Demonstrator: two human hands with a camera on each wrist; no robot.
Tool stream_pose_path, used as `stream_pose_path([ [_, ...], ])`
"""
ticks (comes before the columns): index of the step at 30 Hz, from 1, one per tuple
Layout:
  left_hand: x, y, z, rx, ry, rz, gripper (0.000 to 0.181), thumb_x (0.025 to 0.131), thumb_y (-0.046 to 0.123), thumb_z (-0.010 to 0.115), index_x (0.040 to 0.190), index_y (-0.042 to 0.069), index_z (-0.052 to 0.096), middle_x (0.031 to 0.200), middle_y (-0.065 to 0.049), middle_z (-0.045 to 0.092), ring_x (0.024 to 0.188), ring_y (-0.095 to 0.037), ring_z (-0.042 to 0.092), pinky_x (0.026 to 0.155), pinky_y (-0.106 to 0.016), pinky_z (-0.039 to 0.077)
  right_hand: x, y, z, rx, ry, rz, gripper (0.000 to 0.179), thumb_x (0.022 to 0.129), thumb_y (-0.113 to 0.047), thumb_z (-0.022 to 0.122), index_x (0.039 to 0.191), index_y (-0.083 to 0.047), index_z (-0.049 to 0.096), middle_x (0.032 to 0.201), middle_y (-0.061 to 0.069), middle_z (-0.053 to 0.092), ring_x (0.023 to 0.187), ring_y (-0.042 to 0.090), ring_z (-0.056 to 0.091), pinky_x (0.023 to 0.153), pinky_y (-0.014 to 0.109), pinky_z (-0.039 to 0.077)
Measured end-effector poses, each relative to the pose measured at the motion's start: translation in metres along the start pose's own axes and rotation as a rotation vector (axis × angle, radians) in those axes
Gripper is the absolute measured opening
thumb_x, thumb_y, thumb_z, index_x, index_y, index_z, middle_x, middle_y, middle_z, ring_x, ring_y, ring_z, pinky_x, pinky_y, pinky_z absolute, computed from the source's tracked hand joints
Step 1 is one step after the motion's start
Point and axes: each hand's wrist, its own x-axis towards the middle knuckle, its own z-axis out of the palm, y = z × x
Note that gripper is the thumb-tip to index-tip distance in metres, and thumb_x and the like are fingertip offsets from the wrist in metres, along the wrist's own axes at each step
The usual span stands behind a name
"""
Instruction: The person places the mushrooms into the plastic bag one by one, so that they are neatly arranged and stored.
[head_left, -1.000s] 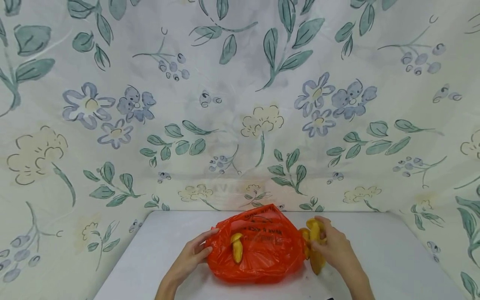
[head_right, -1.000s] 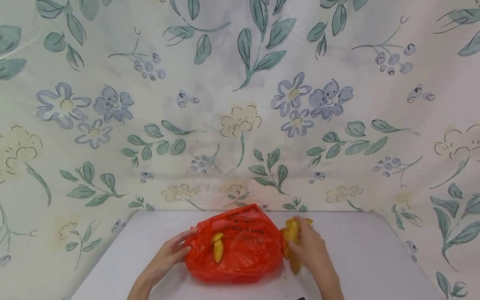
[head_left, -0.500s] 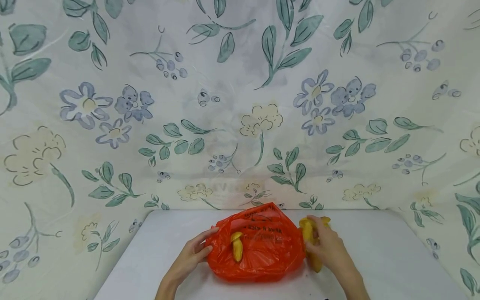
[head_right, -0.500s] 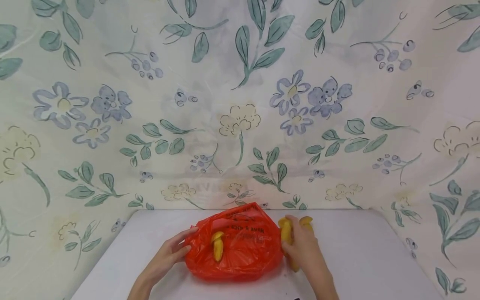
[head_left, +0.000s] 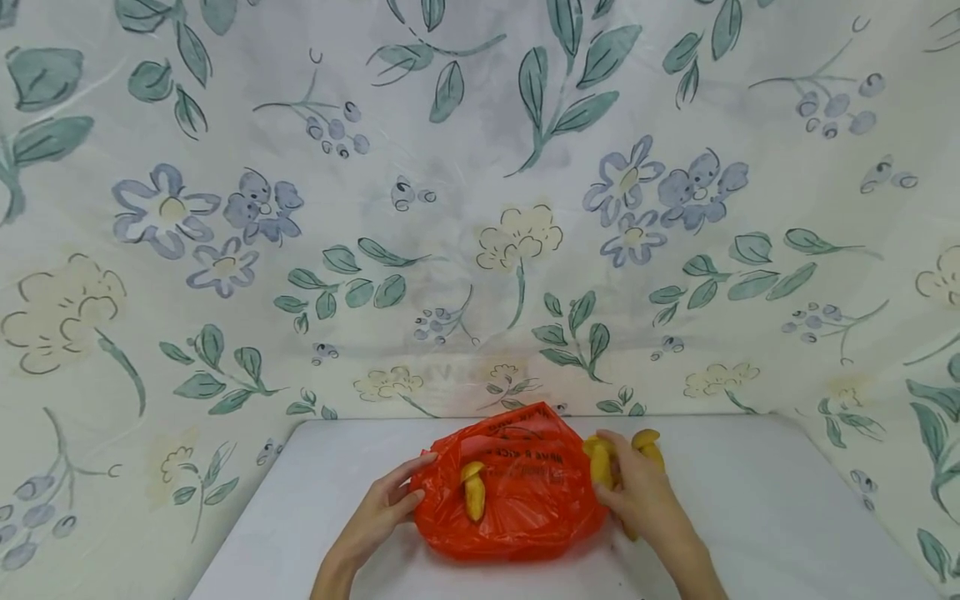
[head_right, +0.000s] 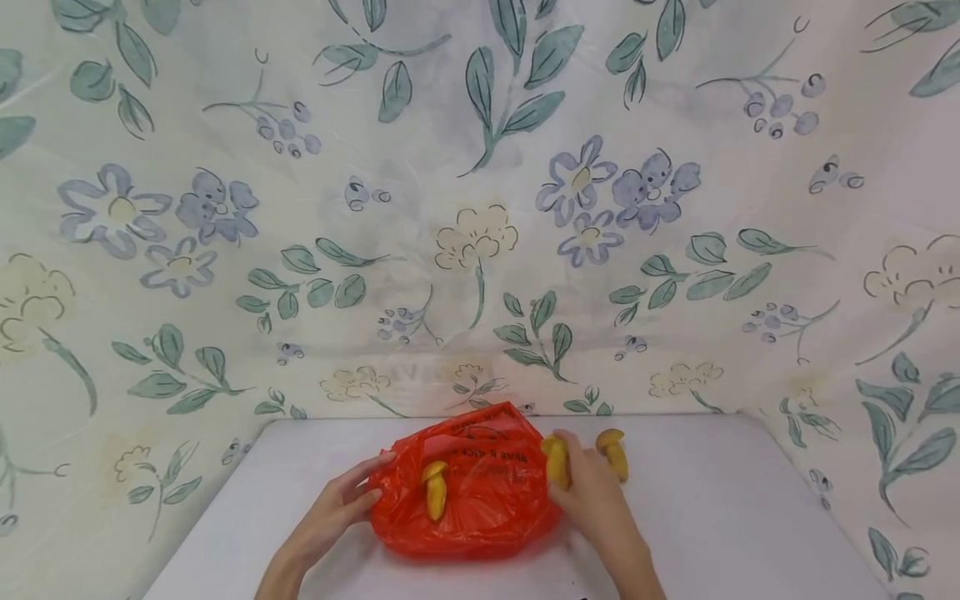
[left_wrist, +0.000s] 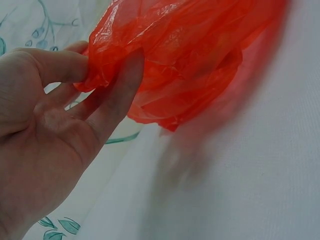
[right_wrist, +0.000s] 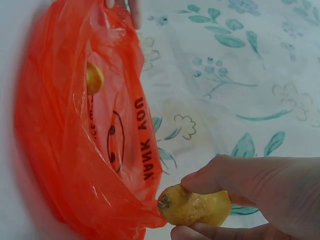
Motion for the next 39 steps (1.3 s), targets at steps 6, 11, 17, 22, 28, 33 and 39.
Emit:
stream_pose_path([
  [6, 0.000, -0.001, 0.000, -0.008, 0.004, 0.003, 0.054, 0.098, 0.019, 0.059, 0.149, 0.017, 0.042, 0.160, -0.015, 0.030, 0.132, -0.038, 0.049, 0.088, -0.031, 0.059, 0.000, -0.008, 0.006, -0.037, 0.003, -0.039, 0.070, 0.078, -0.014, 0.076, 0.142, -0.014, 0.046, 0.092, 0.001, 0.061, 0.081, 0.016, 0.052, 0.065, 0.025, 0.049],
  [11, 0.001, -0.001, -0.001, -0.012, 0.003, 0.004, 0.054, 0.097, 0.018, 0.059, 0.149, 0.016, 0.042, 0.161, -0.015, 0.027, 0.133, -0.039, 0.048, 0.087, -0.031, 0.059, 0.002, -0.013, 0.012, -0.035, -0.028, -0.043, 0.070, 0.079, -0.014, 0.077, 0.142, -0.014, 0.046, 0.090, 0.001, 0.061, 0.076, 0.015, 0.052, 0.061, 0.023, 0.050],
  [17, 0.002, -0.001, -0.002, -0.003, -0.015, 0.011, 0.055, 0.098, 0.019, 0.059, 0.149, 0.017, 0.041, 0.160, -0.016, 0.029, 0.132, -0.037, 0.049, 0.088, -0.031, 0.059, 0.002, -0.018, 0.018, -0.022, -0.016, -0.068, 0.068, 0.079, -0.018, 0.077, 0.141, -0.016, 0.047, 0.087, -0.001, 0.060, 0.072, 0.013, 0.051, 0.056, 0.022, 0.045],
  [22, 0.002, -0.002, -0.002, -0.004, -0.018, 0.006, 0.055, 0.097, 0.019, 0.059, 0.149, 0.018, 0.042, 0.161, -0.016, 0.028, 0.135, -0.038, 0.046, 0.089, -0.032, 0.058, 0.004, -0.022, 0.021, -0.002, 0.008, -0.100, 0.068, 0.078, -0.019, 0.077, 0.139, -0.016, 0.048, 0.087, -0.001, 0.062, 0.075, 0.014, 0.051, 0.058, 0.024, 0.044],
  [28, 0.000, -0.002, 0.000, -0.010, -0.005, -0.008, 0.055, 0.097, 0.018, 0.059, 0.149, 0.018, 0.042, 0.161, -0.015, 0.028, 0.133, -0.037, 0.049, 0.088, -0.031, 0.059, 0.007, -0.029, 0.027, 0.090, -0.031, -0.101, 0.068, 0.079, -0.016, 0.076, 0.140, -0.017, 0.047, 0.088, 0.002, 0.061, 0.073, 0.015, 0.052, 0.058, 0.023, 0.046],
  [33, 0.000, -0.001, 0.001, -0.012, -0.005, -0.008, 0.055, 0.097, 0.018, 0.059, 0.149, 0.018, 0.042, 0.160, -0.015, 0.029, 0.131, -0.036, 0.051, 0.088, -0.032, 0.059, 0.008, -0.034, 0.032, 0.115, -0.068, -0.097, 0.069, 0.080, -0.015, 0.076, 0.142, -0.017, 0.045, 0.088, 0.002, 0.059, 0.070, 0.014, 0.051, 0.056, 0.022, 0.046],
  [39, 0.000, -0.001, 0.000, -0.007, -0.002, 0.003, 0.054, 0.097, 0.018, 0.059, 0.149, 0.017, 0.042, 0.160, -0.016, 0.029, 0.131, -0.037, 0.051, 0.088, -0.032, 0.059, 0.009, -0.037, 0.041, 0.115, -0.085, -0.124, 0.069, 0.081, -0.014, 0.076, 0.142, -0.017, 0.043, 0.087, 0.002, 0.058, 0.062, 0.013, 0.049, 0.053, 0.021, 0.044],
])
